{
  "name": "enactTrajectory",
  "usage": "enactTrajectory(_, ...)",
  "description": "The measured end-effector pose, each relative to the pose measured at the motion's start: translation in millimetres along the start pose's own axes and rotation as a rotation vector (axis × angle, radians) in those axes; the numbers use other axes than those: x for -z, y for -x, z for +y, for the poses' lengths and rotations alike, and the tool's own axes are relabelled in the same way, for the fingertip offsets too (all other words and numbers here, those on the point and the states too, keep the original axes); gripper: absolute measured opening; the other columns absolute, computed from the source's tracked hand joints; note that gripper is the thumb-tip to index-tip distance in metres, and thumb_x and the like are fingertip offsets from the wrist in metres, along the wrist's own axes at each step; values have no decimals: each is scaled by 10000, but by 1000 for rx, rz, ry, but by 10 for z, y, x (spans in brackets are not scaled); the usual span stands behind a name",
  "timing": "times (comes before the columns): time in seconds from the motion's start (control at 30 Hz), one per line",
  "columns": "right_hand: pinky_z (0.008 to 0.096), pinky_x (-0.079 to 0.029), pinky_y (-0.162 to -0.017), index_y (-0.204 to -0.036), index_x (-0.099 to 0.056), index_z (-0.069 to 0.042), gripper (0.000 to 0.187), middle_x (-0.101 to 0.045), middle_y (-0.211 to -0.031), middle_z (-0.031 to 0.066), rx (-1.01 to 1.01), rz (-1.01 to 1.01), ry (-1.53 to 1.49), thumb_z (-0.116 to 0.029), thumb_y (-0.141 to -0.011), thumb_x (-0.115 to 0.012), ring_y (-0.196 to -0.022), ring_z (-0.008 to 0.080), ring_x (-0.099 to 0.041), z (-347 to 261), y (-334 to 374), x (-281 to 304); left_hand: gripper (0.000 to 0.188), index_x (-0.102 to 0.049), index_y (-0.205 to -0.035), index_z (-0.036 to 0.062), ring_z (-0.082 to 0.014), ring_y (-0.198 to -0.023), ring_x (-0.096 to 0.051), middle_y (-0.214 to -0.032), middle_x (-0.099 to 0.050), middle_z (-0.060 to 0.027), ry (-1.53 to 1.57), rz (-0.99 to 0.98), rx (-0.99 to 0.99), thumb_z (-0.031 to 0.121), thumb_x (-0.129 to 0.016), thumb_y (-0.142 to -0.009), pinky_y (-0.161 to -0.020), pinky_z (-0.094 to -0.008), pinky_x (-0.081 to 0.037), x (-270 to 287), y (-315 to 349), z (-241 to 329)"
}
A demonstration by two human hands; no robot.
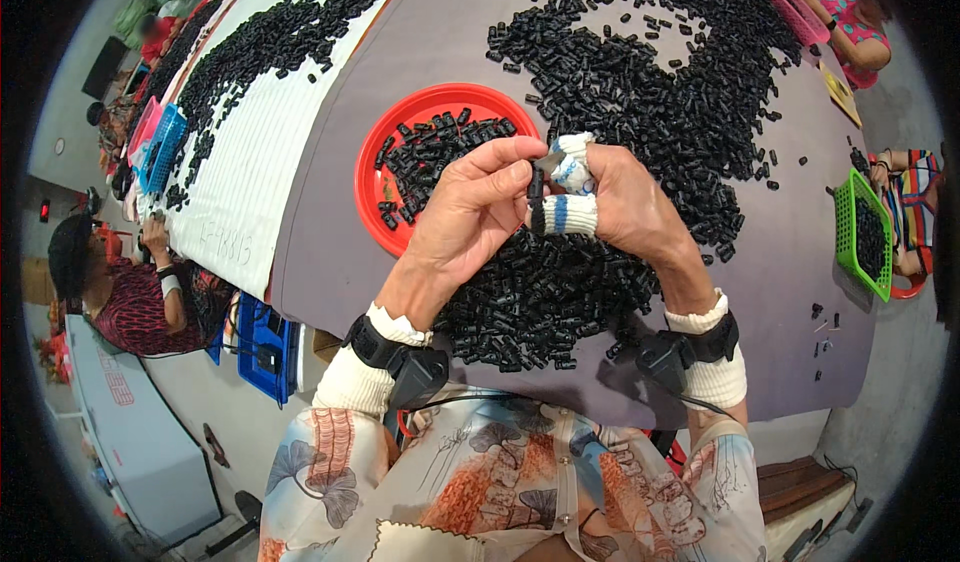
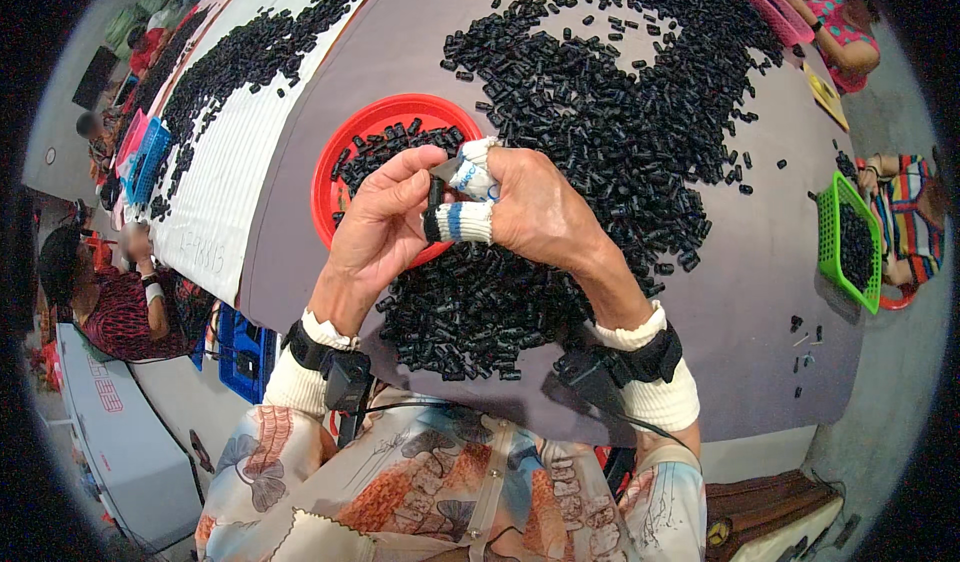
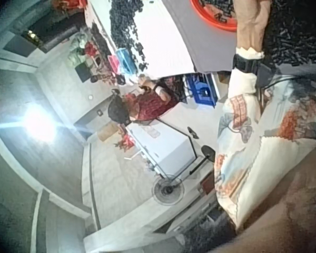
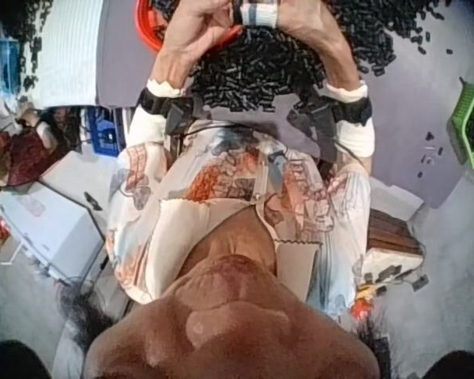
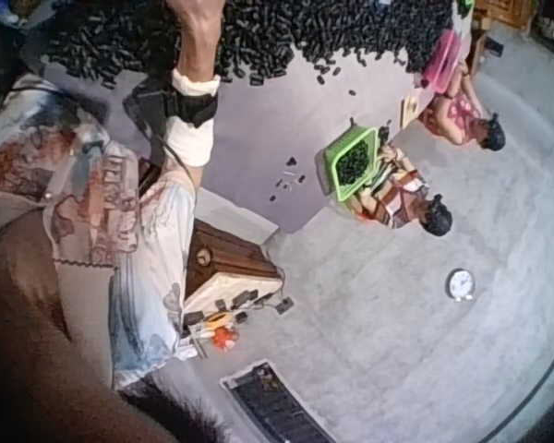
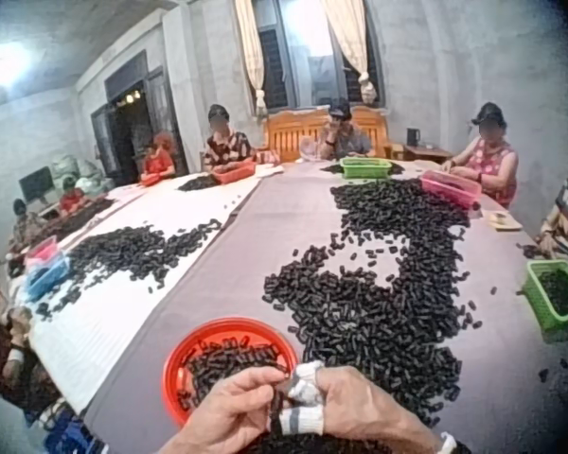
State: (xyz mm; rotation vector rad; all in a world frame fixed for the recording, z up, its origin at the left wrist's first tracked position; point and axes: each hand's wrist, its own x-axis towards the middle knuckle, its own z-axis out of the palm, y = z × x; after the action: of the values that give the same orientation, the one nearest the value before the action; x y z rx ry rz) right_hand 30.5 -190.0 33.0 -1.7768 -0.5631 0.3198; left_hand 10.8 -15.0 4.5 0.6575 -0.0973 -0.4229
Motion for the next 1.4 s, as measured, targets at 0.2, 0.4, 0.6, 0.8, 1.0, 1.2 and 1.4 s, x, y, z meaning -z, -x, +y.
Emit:
enactTrajectory(0.2,292,-400,-556,-750,-565,15,304,-509,-662,48,-3,-26,47,-242,-687,-716,-592,126,-468,12,-8,-7,247,-549,-1093,-15,-147,-875,-596,-1000,-600,-80,-48,40,-14,65,-552,-860,-760,-288,-510,-8,3,-16)
enactTrajectory(0.4,300,-400,-556,-739,-557,19,296,-512,-661,54,12,-12,47,-225,-681,-714,-587,138,-470,71,-7,-30,257,-548,-1101,-19,-147,-867,-596,-997,-600,-81,-32,53,8,64,-557,-857,-762,-292,-509,-41,-3,-13)
enactTrajectory(0.6,298,-401,-558,-741,-559,17,284,-515,-664,52,-1,-8,17,-216,-682,-711,-587,138,-469,45,-8,-32,256,-549,-1098,-22,-135,-841,-598,-984,-601,-77,-49,49,-7,65,-556,-858,-748,-279,-514,-14,-2,-8)
enactTrajectory(0.8,298,-403,-558,-758,-569,14,283,-522,-667,59,8,-22,30,-228,-695,-703,-584,140,-475,79,-1,-32,246,-551,-1091,-27,-133,-834,-598,-979,-600,-79,-61,80,-7,63,-549,-862,-744,-278,-516,-32,-11,-31)
enactTrajectory(1.0,311,-410,-560,-768,-575,9,285,-533,-661,75,16,-7,50,-247,-713,-689,-581,159,-497,137,-1,-45,225,-560,-1071,-36,-140,-841,-596,-976,-600,-81,-88,117,-19,50,-538,-865,-755,-278,-515,-58,6,-46)
enactTrajectory(1.2,325,-418,-564,-769,-581,3,284,-547,-660,82,80,-5,60,-261,-727,-677,-580,181,-512,160,-8,-59,217,-565,-1060,-43,-136,-825,-595,-960,-601,-84,-130,154,-26,42,-540,-862,-736,-268,-515,-87,16,-45)
enactTrajectory(1.4,303,-407,-550,-744,-577,4,269,-530,-627,49,81,22,83,-238,-721,-692,-562,149,-490,150,-15,-40,203,-572,-1040,-48,-138,-808,-597,-938,-605,-86,-157,165,-41,44,-545,-860,-738,-270,-511,-113,-12,-43)
